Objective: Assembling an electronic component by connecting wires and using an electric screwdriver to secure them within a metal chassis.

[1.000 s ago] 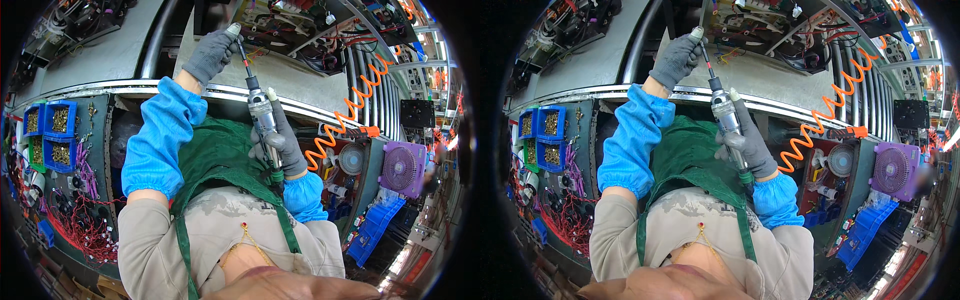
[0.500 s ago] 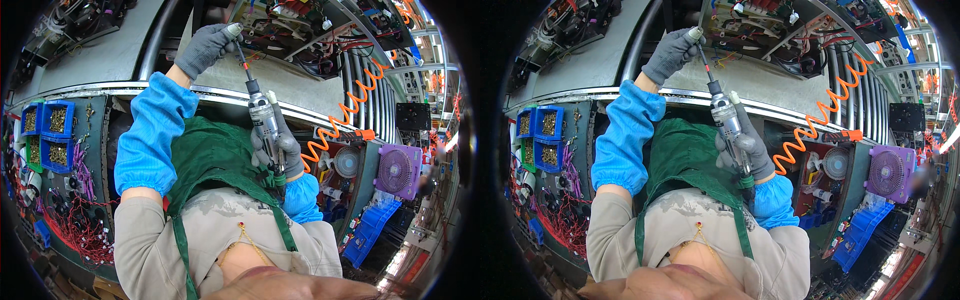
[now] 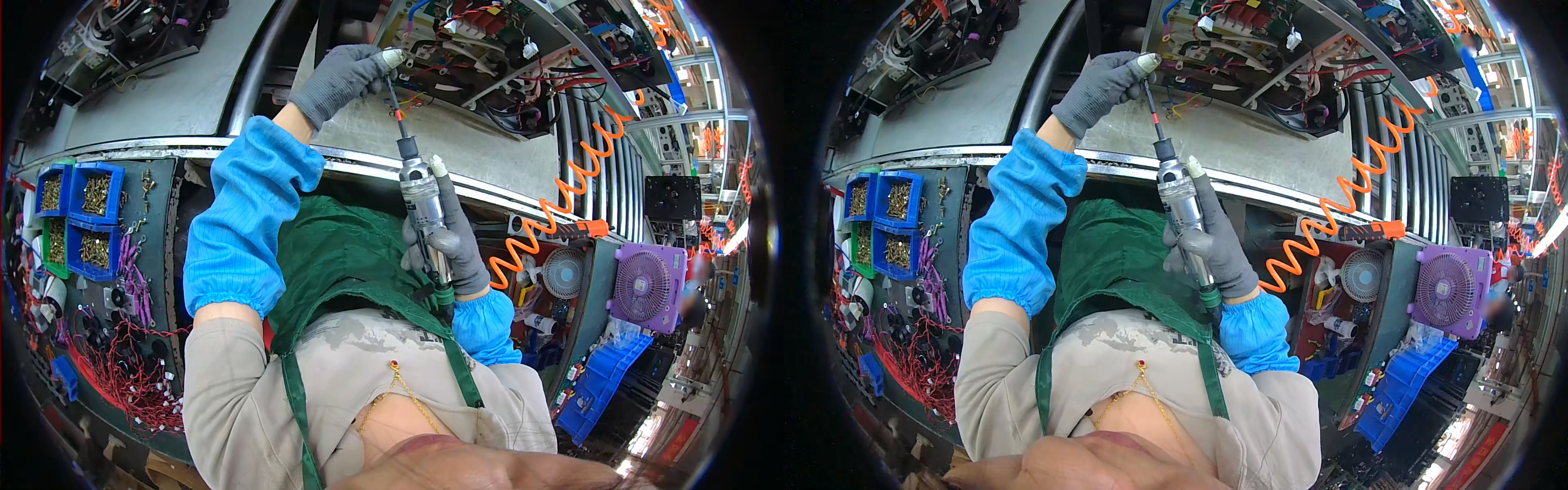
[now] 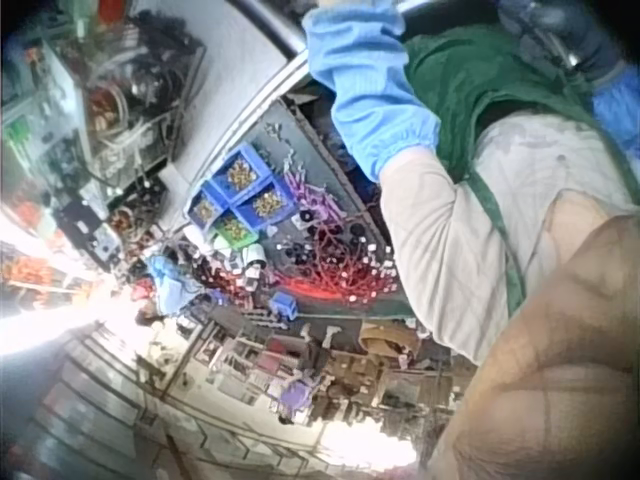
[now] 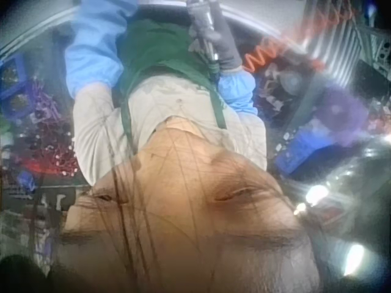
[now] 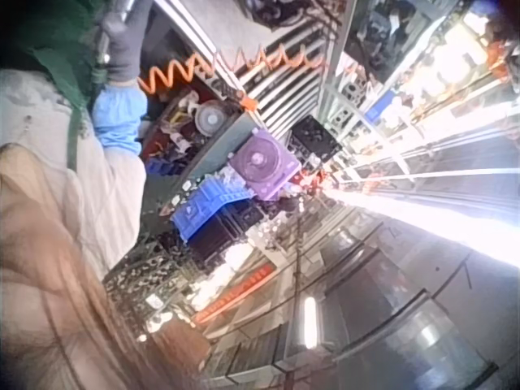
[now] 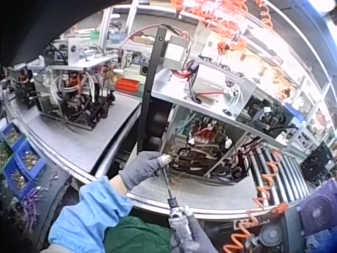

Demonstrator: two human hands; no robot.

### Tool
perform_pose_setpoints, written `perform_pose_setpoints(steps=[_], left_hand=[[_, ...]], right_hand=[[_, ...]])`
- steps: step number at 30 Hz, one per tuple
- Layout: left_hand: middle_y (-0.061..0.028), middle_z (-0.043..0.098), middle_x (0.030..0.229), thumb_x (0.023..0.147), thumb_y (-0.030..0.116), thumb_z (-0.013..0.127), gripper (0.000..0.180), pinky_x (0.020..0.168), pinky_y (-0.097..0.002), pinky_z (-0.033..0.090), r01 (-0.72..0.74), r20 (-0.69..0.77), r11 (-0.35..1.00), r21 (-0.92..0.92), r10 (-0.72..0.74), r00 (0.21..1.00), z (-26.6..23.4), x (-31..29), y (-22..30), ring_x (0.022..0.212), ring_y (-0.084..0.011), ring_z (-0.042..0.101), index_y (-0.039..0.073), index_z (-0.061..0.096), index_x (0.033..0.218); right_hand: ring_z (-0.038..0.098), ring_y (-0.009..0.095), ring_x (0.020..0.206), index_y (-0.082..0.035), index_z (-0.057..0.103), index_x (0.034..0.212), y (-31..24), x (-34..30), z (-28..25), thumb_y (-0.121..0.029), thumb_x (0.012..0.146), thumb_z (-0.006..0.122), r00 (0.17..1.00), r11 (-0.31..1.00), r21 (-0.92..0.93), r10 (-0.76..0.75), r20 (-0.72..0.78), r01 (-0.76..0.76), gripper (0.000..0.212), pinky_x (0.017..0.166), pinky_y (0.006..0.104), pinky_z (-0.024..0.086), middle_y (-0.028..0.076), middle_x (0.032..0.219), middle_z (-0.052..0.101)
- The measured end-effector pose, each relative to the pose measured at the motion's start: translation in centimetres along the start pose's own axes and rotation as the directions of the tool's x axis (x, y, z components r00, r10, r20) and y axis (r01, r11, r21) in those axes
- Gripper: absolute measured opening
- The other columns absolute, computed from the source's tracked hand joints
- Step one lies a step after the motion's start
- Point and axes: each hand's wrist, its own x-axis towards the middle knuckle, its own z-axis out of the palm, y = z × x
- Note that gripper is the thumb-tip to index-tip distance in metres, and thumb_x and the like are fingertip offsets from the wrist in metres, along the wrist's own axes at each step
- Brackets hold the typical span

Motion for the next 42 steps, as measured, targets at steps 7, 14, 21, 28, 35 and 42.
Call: perform_pose_setpoints(steps=[7, 14, 21, 28, 35, 42], left_hand=[[0.0002, 0.057, 0.067, 0.089, 0.046, 0.059, 0.042, 0.055, -0.0207, 0.043, 0.056, 0.010, 0.995, 0.087, -0.057, 0.998, 0.3, 0.1, 1.0, 0.059, -0.0052, 0.051, 0.005, 0.066, 0.090], [-0.0109, 0.066, 0.079, 0.089, 0.034, 0.056, 0.030, 0.062, -0.0351, 0.050, -0.346, -0.310, 0.656, 0.671, 0.672, 0.672, 1.6, 1.7, 4.2, 0.069, -0.0249, 0.064, 0.007, 0.064, 0.101], [-0.0149, 0.063, 0.075, 0.090, 0.031, 0.054, 0.024, 0.063, -0.0423, 0.050, -0.280, -0.189, 0.539, 0.795, 0.658, 0.729, 1.5, 4.3, 3.2, 0.071, -0.0342, 0.062, 0.008, 0.062, 0.091], [-0.0158, 0.064, 0.077, 0.089, 0.029, 0.056, 0.021, 0.066, -0.0433, 0.050, -0.287, -0.265, 0.647, 0.706, 0.618, 0.740, 1.8, 5.0, 2.2, 0.074, -0.0343, 0.062, 0.009, 0.062, 0.092], [-0.0161, 0.063, 0.078, 0.089, 0.026, 0.055, 0.020, 0.067, -0.0435, 0.049, -0.337, -0.321, 0.695, 0.636, 0.634, 0.703, 2.2, 4.9, 1.8, 0.076, -0.0345, 0.061, 0.007, 0.061, 0.092], [-0.0193, 0.063, 0.080, 0.087, 0.023, 0.057, 0.017, 0.066, -0.0449, 0.048, -0.329, -0.540, 0.828, 0.453, 0.549, 0.638, 4.5, 5.8, 1.4, 0.077, -0.0379, 0.060, 0.007, 0.060, 0.089]], right_hand=[[0.057, 0.020, 0.049, -0.031, 0.008, 0.148, 0.2, 0.5, 0.0, -0.027, 0.063, 0.076, 0.999, 0.995, -0.093, -0.035, -0.025, 0.033, 0.109, 0.053, 0.0391, 0.058, 0.016, 0.082, 0.057], [0.062, 0.023, 0.052, -0.031, 0.005, 0.148, 0.5, 1.6, -1.5, -0.025, 0.065, 0.077, 0.986, 0.981, 0.097, -0.169, -0.002, 0.168, 0.110, 0.053, 0.0402, 0.058, 0.017, 0.082, 0.058], [0.061, 0.022, 0.052, -0.030, 0.005, 0.148, 0.0, 1.6, -0.8, -0.028, 0.067, 0.077, 0.981, 0.969, 0.154, -0.196, 0.000, 0.194, 0.108, 0.053, 0.0397, 0.059, 0.017, 0.082, 0.058], [0.061, 0.024, 0.053, -0.030, 0.005, 0.148, -0.3, 2.6, -1.7, -0.026, 0.072, 0.073, 0.972, 0.947, 0.262, -0.214, 0.095, 0.183, 0.102, 0.054, 0.0424, 0.059, 0.021, 0.085, 0.058], [0.059, 0.020, 0.051, -0.032, 0.005, 0.148, -1.3, 3.0, -0.8, -0.028, 0.076, 0.069, 0.967, 0.915, 0.364, -0.227, 0.113, 0.172, 0.096, 0.053, 0.0396, 0.059, 0.018, 0.085, 0.058], [0.055, 0.019, 0.051, -0.028, 0.012, 0.148, -2.1, 5.3, -0.9, -0.027, 0.081, 0.064, 0.918, 0.858, 0.428, -0.371, 0.137, 0.283, 0.084, 0.052, 0.0381, 0.056, 0.019, 0.089, 0.053]])
